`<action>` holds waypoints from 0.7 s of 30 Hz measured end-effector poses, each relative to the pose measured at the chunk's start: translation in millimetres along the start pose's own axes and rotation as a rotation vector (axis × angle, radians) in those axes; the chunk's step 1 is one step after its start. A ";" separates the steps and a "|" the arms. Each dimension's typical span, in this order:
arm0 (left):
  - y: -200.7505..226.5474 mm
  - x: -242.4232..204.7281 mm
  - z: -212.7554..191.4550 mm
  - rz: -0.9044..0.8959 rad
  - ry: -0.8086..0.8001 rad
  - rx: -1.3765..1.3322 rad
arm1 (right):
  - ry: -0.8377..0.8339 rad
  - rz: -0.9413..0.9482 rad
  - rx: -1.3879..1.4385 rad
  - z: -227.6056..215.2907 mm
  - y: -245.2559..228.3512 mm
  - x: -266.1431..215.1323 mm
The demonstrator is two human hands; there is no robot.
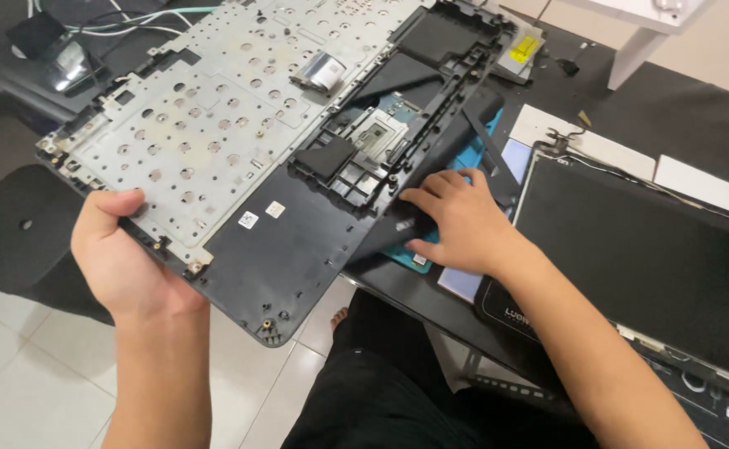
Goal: The person assembles a disassembled laptop on a workbench. They attach the screen bezel to the display panel, connect the ribbon cables, and secure the webcam. The person then aligns the screen assembly with the main chassis and uses a screwdriver to fasten the internal components.
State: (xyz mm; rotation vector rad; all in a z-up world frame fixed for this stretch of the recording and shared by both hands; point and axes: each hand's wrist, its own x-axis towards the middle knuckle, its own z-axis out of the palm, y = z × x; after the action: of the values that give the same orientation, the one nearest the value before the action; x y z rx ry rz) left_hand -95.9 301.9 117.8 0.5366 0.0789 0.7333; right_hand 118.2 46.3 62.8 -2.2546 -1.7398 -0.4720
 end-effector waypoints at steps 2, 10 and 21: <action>11.8 -1.3 -2.7 0.092 0.040 0.066 | -0.091 -0.017 0.165 3.3 8.7 14.5; 34.2 8.8 -6.5 0.189 0.062 0.104 | 0.073 -0.069 0.058 -40.6 5.5 14.2; -20.5 38.4 -18.3 0.133 0.046 0.121 | -0.065 0.398 -0.349 -111.3 -20.7 -193.3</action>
State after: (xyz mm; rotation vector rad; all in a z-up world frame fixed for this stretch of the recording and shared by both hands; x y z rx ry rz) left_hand -59.3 322.4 96.4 0.6448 0.1315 0.8742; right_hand 42.2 -163.0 86.8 -2.7995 -1.2573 -0.6580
